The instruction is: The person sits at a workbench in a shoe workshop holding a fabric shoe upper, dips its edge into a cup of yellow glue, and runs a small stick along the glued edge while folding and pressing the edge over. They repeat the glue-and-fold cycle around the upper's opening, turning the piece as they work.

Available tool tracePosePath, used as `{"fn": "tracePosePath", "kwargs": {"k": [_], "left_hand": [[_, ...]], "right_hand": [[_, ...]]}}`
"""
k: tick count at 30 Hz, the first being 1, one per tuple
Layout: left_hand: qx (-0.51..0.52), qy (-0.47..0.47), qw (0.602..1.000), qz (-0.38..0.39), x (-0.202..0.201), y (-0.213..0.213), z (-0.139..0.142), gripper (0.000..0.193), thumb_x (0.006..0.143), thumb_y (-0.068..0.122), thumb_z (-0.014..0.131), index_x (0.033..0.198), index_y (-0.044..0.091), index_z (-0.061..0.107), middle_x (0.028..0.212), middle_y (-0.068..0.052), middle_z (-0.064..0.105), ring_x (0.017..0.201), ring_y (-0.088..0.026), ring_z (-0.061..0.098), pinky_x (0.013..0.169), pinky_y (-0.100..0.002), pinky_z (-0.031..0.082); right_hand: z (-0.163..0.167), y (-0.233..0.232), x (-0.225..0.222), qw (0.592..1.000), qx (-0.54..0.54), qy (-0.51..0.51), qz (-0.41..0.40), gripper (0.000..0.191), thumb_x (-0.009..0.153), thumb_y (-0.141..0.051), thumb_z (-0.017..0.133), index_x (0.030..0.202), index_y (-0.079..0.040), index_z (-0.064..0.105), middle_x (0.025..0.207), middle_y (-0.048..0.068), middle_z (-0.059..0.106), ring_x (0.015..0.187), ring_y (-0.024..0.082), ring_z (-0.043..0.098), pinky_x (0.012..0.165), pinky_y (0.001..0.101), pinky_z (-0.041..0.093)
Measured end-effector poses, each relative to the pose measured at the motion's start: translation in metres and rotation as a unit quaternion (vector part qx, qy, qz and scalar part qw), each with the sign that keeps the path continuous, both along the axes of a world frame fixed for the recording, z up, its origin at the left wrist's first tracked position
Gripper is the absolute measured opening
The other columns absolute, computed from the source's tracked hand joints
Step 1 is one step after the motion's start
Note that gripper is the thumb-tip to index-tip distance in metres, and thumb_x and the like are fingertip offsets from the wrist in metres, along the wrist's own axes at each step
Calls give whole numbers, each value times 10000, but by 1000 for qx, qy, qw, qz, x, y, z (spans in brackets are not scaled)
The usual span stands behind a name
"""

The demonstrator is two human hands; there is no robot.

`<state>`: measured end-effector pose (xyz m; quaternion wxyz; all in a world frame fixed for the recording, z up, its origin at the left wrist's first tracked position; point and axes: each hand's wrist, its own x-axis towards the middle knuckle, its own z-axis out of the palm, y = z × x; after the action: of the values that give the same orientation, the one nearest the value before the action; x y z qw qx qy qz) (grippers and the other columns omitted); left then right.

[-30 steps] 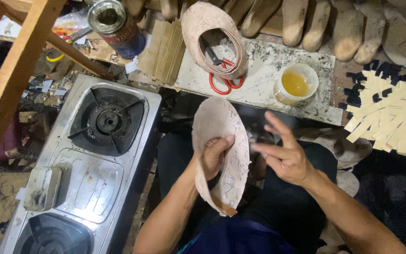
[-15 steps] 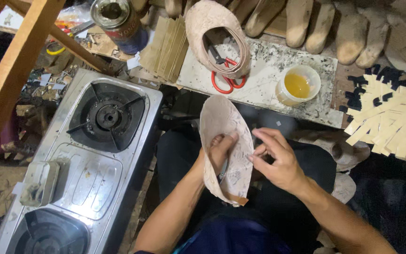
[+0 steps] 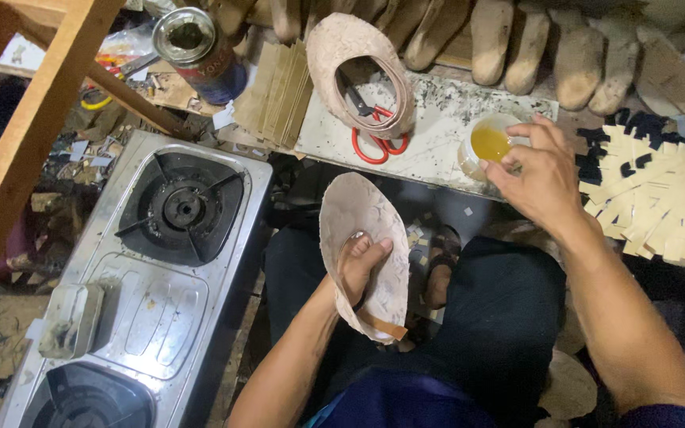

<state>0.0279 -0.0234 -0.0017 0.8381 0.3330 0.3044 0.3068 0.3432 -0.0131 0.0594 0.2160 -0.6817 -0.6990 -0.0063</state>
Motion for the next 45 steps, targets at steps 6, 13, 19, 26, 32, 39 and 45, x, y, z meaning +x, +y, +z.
{"fn": "tracePosePath", "kwargs": {"k": [6, 13, 19, 26, 32, 39, 45], "left_hand": [[23, 12, 999, -19, 1, 6, -6, 230, 1013, 159, 575, 1088, -20, 698, 936, -77, 748, 827, -135, 694, 751, -279, 545], [18, -22, 997, -71, 5, 2, -15, 236, 1109, 188, 573, 1124, -22, 681, 959, -74, 712, 794, -101, 603, 690, -258, 458], [-20, -64, 997, -30, 5, 2, -13, 199, 1047, 171, 557, 1114, 22, 671, 1009, -62, 731, 881, -105, 680, 803, -257, 545], [9, -24, 999, -26, 3, 6, -13, 195, 1054, 152, 564, 1102, 8, 686, 981, -51, 727, 848, -99, 662, 774, -256, 534], [52, 74, 994, 58, 6, 15, -17, 206, 1002, 194, 625, 988, -7, 669, 882, -42, 701, 777, -110, 630, 694, -274, 521], [211, 202, 956, 13, 9, 13, -23, 272, 993, 250, 672, 897, -1, 624, 820, -32, 598, 752, -89, 529, 630, -302, 453], [189, 245, 950, -40, -17, 4, -29, 337, 943, 256, 744, 887, -76, 745, 807, -78, 736, 733, -112, 642, 674, -300, 504]], "right_hand": [[-10, -64, -80, 973, 26, 130, 189, 404, 754, -173, 803, 1145, -86, 750, 1508, 194, 487, 1457, 396, 414, 1215, 521, 329], [-22, -71, -97, 963, 102, 84, 236, 526, 779, -27, 755, 1281, -176, 701, 1563, 202, 393, 1493, 438, 357, 1220, 531, 352], [-24, -77, -96, 959, 71, 109, 251, 532, 743, 17, 747, 1240, -173, 716, 1568, 199, 393, 1479, 435, 381, 1188, 547, 374], [-27, -82, -93, 953, 116, 55, 273, 557, 734, 63, 716, 1228, -194, 741, 1509, 179, 435, 1452, 441, 397, 1152, 535, 424], [-32, -93, -100, 960, 69, 131, 240, 535, 774, 70, 727, 1237, -198, 702, 1491, 127, 478, 1268, 324, 598, 1040, 432, 527], [-35, -88, -128, 820, -109, 552, 107, 864, 808, 105, 741, 1565, -25, 343, 1361, 119, 487, 897, 118, 651, 726, 255, 587], [-9, -51, -77, 948, -47, 302, 92, 522, 839, -33, 808, 1330, -31, 630, 1397, 122, 540, 980, 173, 714, 849, 298, 607]]}}
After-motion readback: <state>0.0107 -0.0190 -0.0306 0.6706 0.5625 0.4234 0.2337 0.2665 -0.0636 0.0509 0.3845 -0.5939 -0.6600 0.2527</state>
